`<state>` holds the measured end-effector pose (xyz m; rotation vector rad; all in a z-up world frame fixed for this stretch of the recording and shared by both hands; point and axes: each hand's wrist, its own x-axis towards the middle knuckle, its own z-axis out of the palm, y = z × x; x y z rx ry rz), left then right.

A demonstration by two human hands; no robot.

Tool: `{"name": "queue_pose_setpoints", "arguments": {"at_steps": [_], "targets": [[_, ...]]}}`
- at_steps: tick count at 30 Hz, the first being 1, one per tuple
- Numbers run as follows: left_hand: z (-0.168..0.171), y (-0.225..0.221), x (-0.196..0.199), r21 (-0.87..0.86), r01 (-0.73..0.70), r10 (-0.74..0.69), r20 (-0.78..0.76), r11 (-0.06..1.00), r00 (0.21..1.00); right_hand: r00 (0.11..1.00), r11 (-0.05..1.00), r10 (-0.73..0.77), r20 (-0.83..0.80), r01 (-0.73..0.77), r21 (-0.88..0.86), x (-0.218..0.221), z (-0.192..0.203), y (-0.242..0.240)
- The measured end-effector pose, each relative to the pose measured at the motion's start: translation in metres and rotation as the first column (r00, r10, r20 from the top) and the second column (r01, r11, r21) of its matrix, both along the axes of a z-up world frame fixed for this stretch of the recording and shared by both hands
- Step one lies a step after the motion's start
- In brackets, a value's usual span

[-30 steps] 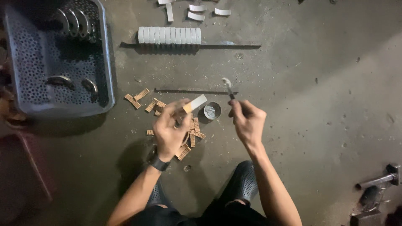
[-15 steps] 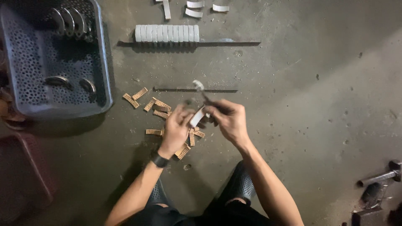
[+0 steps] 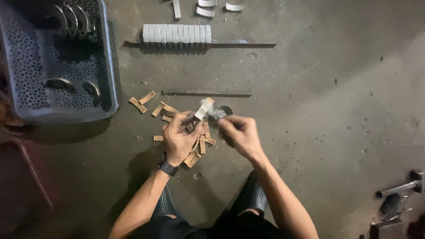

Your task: Applying white paste or lubricant to individual metal engine components.

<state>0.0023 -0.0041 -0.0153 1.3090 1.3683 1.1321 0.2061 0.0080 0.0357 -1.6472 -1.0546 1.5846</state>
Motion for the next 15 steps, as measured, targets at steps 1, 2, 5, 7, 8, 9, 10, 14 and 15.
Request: {"name": "queue_pose_setpoints", "arguments": {"at_steps": [1,2,5,7,8,9,10,14,15], "targets": [[0.014,0.002,0.004,0.082,-0.019,0.019,0.003,0.996,1.000,0.997,0.998,0.005,-0.075,-0.009,-0.063,-0.005,-0.002,-0.003],[0.027,0.004,0.008,0.164,-0.038,0.037,0.008,0.986,0.999,0.989,0.992,0.005,-0.150,-0.023,-0.123,-0.010,-0.005,-0.004],[0.013,0.002,0.002,0.183,-0.045,0.038,0.043,0.982,0.998,0.984,0.985,0.125,0.131,-0.107,-0.133,-0.003,0.012,0.008],[0.009,0.001,-0.002,0.188,-0.048,0.047,0.013,0.981,0.999,0.965,0.992,0.126,0.230,-0.122,-0.029,0.005,0.002,0.007],[0.007,0.001,-0.003,0.194,-0.047,0.051,-0.017,0.980,0.999,0.938,0.987,0.110,0.328,-0.142,0.076,0.010,-0.002,0.007],[0.003,0.003,-0.004,0.195,-0.047,0.051,-0.016,0.980,0.999,0.938,0.987,0.110,0.328,-0.142,0.076,0.012,-0.002,0.005],[-0.001,0.004,-0.005,0.222,-0.032,0.050,-0.075,0.975,0.996,0.915,0.963,0.111,0.388,-0.196,0.187,0.013,-0.002,0.002],[0.001,0.006,-0.001,0.351,0.020,0.053,-0.199,0.936,0.978,0.892,0.865,0.153,0.425,-0.329,0.379,-0.003,0.016,-0.011],[0.006,0.004,-0.002,0.351,0.022,0.052,-0.200,0.936,0.979,0.893,0.866,0.152,0.424,-0.327,0.379,-0.006,0.017,-0.010]]}}
